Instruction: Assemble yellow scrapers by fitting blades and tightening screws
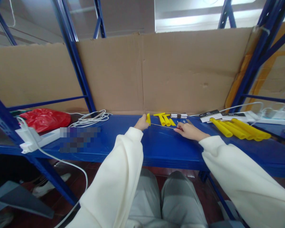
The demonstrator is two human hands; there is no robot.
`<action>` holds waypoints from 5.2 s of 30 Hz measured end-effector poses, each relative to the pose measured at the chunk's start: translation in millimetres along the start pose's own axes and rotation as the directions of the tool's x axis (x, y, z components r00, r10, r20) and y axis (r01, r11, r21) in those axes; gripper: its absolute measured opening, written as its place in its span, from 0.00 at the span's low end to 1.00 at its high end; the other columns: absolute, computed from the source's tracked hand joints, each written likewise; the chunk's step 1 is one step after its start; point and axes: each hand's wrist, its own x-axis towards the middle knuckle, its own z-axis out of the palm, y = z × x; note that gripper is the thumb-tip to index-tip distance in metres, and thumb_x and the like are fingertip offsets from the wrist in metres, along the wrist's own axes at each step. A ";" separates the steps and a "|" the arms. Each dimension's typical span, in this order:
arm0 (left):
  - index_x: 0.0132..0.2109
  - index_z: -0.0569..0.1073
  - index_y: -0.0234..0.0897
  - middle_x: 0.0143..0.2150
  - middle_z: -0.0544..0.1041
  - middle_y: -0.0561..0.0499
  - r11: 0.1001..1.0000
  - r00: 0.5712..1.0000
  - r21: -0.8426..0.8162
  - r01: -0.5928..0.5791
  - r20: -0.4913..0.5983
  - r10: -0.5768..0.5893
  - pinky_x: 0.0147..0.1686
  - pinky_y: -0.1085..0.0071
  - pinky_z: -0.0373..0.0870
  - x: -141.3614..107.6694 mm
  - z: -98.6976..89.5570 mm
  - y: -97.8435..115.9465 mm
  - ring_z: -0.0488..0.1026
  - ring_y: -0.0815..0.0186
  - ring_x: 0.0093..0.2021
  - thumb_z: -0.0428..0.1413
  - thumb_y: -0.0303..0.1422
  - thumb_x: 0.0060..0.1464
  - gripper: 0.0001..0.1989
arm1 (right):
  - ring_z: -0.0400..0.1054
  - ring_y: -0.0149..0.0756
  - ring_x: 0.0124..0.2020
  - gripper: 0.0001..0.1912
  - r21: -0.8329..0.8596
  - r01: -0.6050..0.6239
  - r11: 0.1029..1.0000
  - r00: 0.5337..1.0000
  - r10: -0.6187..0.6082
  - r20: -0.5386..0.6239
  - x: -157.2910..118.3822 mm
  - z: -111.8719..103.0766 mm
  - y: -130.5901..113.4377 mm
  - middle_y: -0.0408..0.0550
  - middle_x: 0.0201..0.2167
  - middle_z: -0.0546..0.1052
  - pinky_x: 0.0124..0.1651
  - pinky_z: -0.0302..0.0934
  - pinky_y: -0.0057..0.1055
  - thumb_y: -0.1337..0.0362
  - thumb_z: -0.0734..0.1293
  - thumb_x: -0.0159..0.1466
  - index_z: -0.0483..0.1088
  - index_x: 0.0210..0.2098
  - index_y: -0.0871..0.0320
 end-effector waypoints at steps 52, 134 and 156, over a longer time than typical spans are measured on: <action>0.41 0.64 0.38 0.29 0.74 0.53 0.999 1.000 -0.041 -0.019 0.007 0.019 0.26 0.75 0.65 3.7 2.6 -3.7 0.70 0.69 0.23 0.53 0.16 0.50 0.15 | 0.74 0.42 0.35 0.06 -0.040 0.046 0.998 0.996 -0.049 -0.071 1.4 6.1 9.8 0.51 0.34 0.80 0.36 0.62 0.31 0.60 0.64 0.65 0.67 0.40 0.56; 0.51 0.64 0.30 0.36 0.79 0.46 0.996 0.996 -0.044 0.076 0.050 -0.073 0.18 0.80 0.59 3.6 2.5 -1.3 0.67 0.75 0.19 0.52 0.19 0.57 0.14 | 0.73 0.39 0.32 0.09 0.101 0.037 0.994 0.999 -0.035 -0.022 2.9 6.2 12.5 0.50 0.33 0.80 0.35 0.61 0.30 0.59 0.66 0.63 0.69 0.39 0.57; 0.49 0.65 0.31 0.35 0.79 0.46 0.997 0.996 -0.022 0.079 0.046 -0.077 0.20 0.79 0.61 5.6 2.9 -3.4 0.69 0.73 0.21 0.53 0.20 0.57 0.13 | 0.75 0.43 0.42 0.15 0.006 0.002 1.000 0.998 -0.003 0.065 0.7 0.8 5.0 0.55 0.41 0.81 0.44 0.62 0.32 0.58 0.57 0.69 0.72 0.43 0.58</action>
